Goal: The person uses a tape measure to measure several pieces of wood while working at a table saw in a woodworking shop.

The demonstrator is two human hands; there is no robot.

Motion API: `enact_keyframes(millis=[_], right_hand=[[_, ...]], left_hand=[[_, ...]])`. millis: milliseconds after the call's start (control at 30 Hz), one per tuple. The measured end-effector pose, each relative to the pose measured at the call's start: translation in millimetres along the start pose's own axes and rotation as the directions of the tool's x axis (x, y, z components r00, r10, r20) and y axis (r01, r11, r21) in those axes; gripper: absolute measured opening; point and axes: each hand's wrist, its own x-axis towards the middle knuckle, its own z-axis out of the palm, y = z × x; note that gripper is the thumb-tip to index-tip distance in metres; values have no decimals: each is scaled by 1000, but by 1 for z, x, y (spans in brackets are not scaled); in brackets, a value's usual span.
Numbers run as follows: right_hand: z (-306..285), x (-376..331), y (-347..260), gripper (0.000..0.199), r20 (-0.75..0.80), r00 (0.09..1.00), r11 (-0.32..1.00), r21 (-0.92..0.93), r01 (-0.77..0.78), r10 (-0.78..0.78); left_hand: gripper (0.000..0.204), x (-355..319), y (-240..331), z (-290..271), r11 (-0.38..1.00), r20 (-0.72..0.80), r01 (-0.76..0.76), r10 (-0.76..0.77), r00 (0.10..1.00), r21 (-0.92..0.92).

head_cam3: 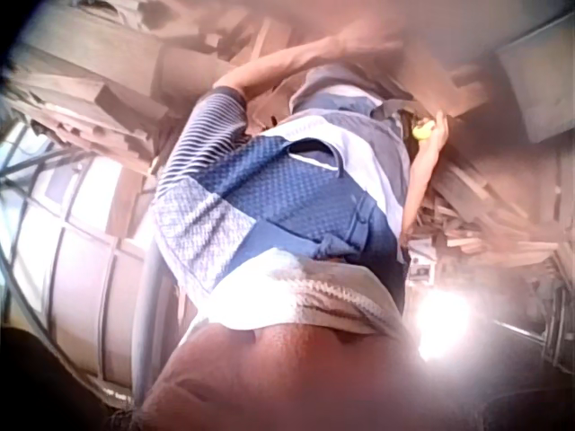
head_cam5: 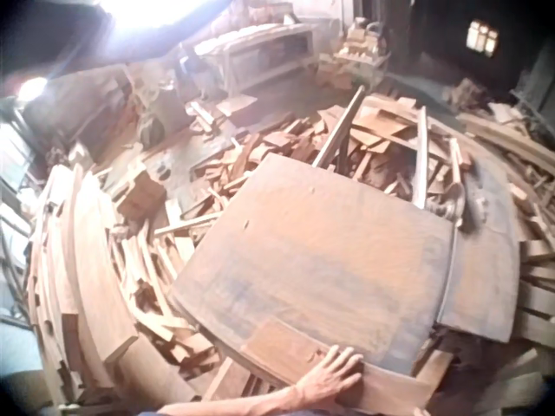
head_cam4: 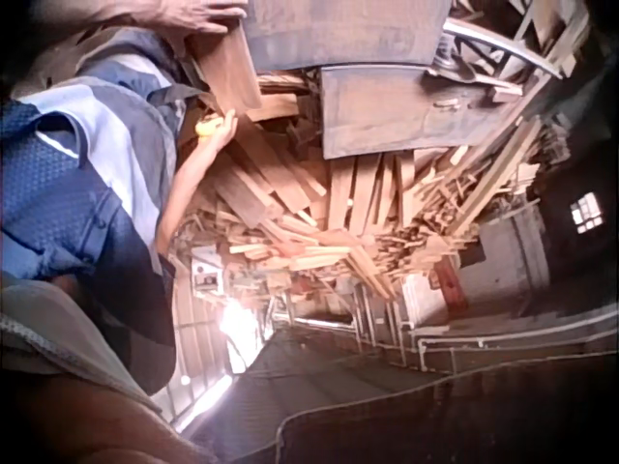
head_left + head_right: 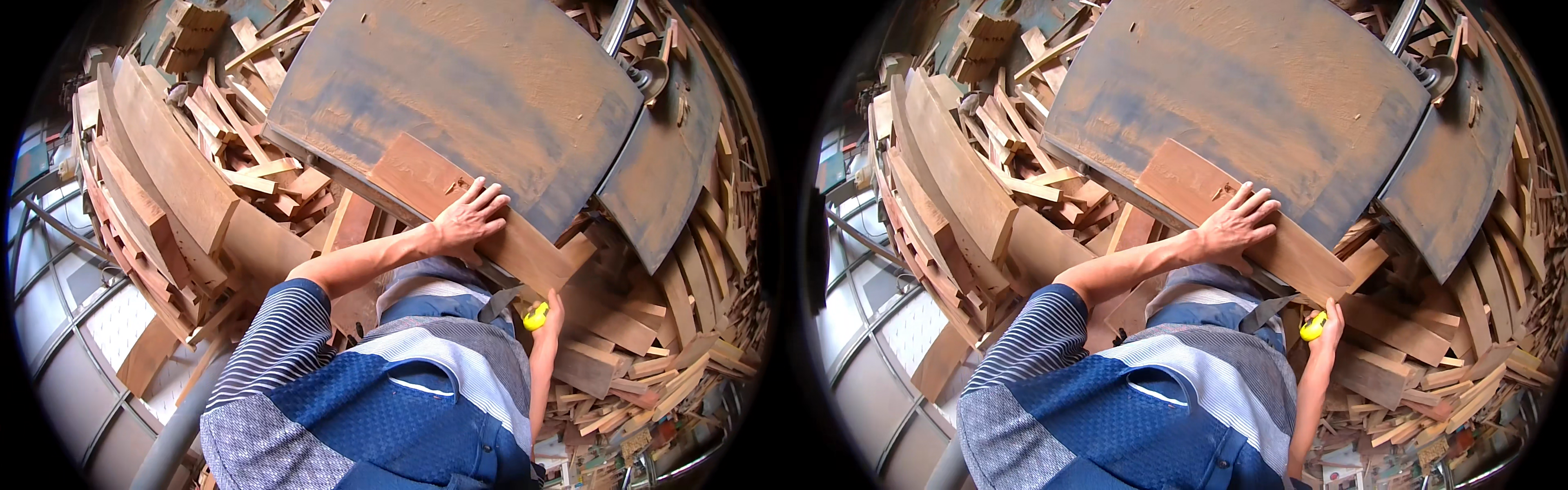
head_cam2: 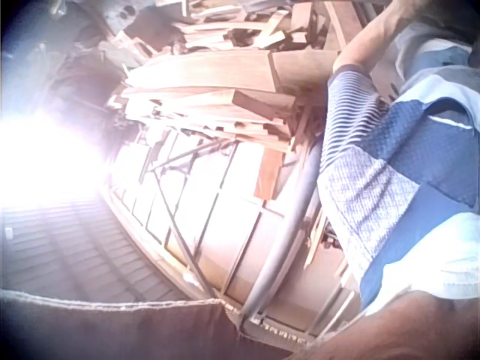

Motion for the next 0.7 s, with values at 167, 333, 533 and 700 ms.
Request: enact_keyframes(millis=[167,333,533,700], right_hand=[[-33,12,-7,14,-78,995,991,107,77,-69],[-130,26,-46,23,-230,970,965,225,132,-78],[-231,10,-98,29,-289,951,954,237,181,-108],[-198,25,-67,29,-192,981,956,287,51,5]], left_hand=[[32,22,11,10,988,-79,-63,74,994,138],[34,95,84,58,982,-110,-174,181,977,69],[45,146,146,59,959,-115,-264,252,961,-104],[44,121,107,77,959,-329,-244,187,926,-142]])
